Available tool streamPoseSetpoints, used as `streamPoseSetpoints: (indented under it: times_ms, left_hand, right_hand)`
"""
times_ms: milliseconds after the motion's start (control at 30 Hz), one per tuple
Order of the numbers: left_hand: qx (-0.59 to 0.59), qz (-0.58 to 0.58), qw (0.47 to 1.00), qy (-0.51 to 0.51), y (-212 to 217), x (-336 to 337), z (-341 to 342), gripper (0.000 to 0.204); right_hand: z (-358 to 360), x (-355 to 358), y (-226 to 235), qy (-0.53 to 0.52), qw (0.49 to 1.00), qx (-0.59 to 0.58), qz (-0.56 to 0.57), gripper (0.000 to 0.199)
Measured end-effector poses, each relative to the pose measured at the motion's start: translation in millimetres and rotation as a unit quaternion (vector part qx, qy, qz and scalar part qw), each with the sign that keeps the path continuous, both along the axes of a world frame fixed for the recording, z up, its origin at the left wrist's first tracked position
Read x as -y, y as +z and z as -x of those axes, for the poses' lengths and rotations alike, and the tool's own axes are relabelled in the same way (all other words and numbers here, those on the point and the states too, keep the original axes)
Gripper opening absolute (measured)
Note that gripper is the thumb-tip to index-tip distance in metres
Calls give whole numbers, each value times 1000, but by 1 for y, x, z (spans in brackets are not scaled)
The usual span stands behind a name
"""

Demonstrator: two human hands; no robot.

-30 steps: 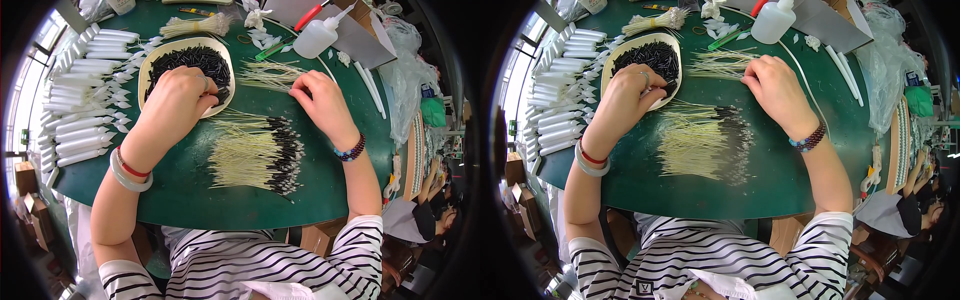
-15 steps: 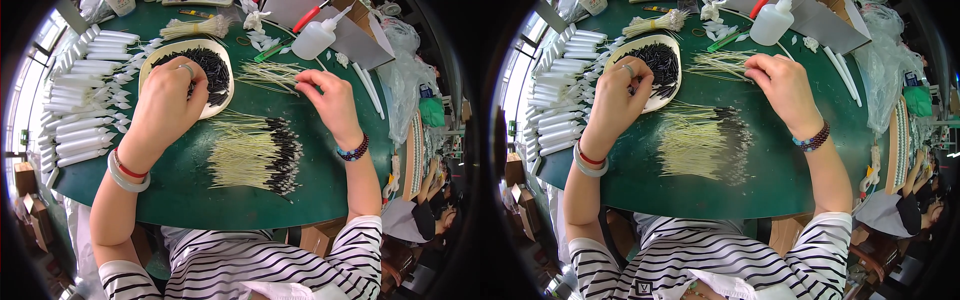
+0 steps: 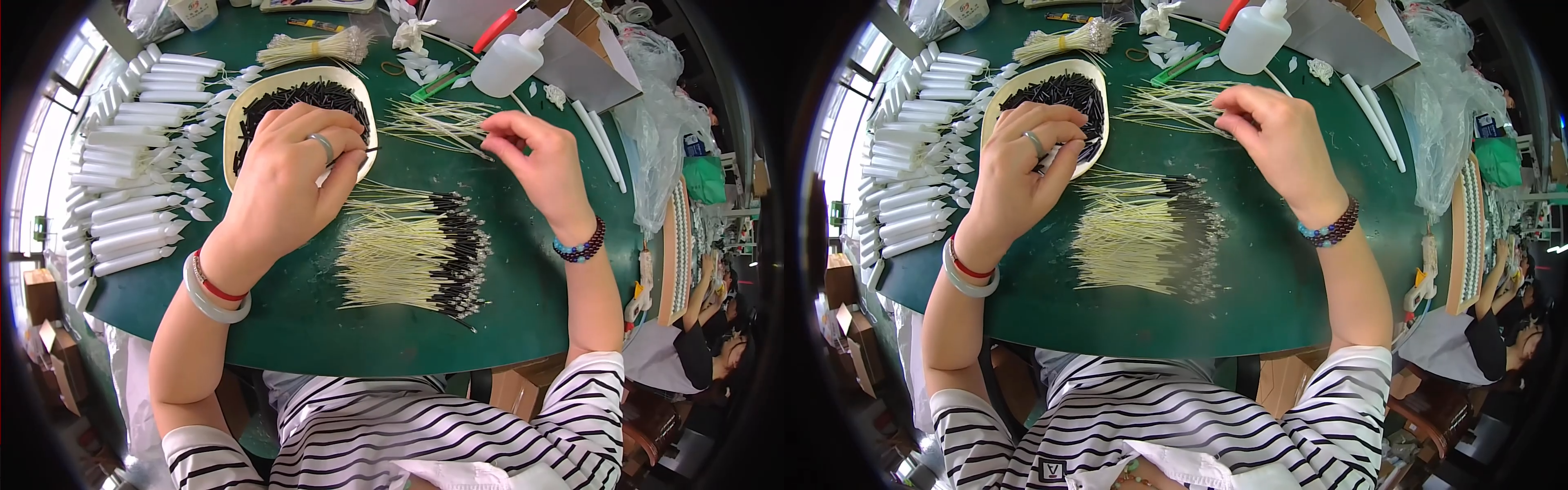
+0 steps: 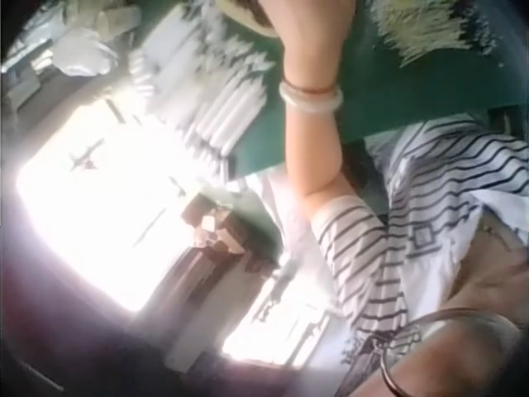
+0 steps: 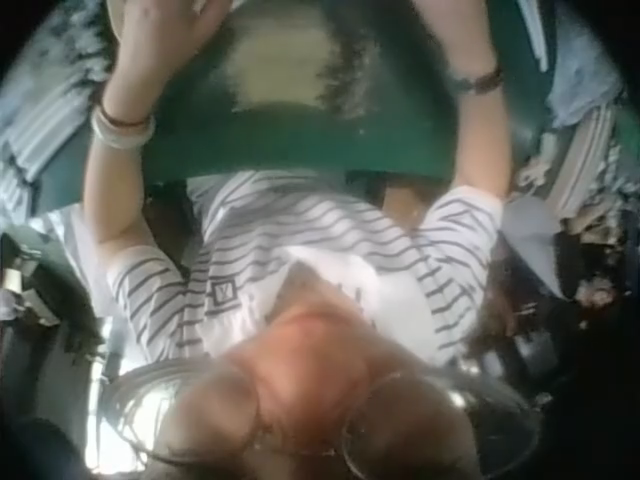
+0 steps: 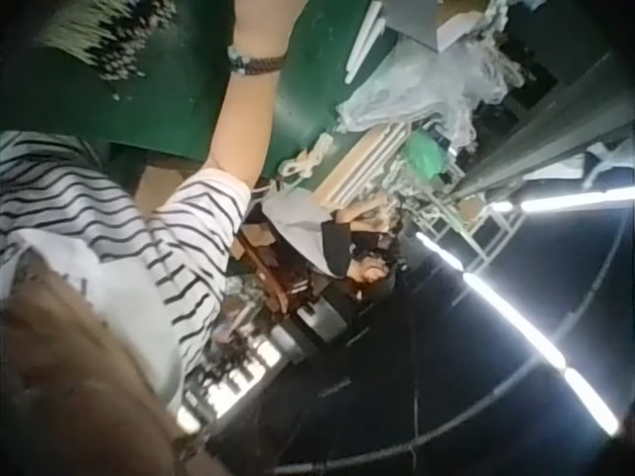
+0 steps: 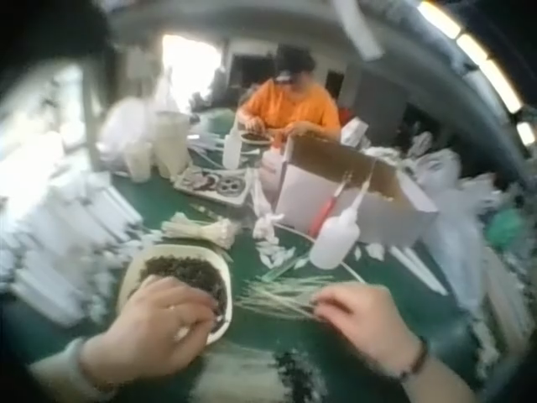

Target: The person assembles electronic components by manually attaching small black sleeves to wire pieces at a workbench.

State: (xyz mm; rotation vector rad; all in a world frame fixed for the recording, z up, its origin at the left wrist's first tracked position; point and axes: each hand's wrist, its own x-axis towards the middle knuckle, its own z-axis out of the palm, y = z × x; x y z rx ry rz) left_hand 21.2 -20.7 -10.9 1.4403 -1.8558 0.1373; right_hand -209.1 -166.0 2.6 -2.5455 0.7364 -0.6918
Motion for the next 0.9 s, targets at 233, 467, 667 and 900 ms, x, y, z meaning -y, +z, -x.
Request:
streamPoseSetpoints:
  times_ms: [233,467,667,900]
  left_hand:
    - [-24,4,1000,-15,-1,0,4,9]
    - [2,-34,994,-104,-2,2,18,11]
    - [-62,-23,987,-150,3,-3,33,11]
    - [-213,-96,966,-112,5,-9,23,7]
  right_hand:
    - [3,-1,11,13,1000,-23,16,9]
    - [-5,-26,28,98,994,-15,-36,10]
    - [-18,-50,7,175,962,-2,209,21]
    - [-14,-50,20,112,991,68,-27,9]
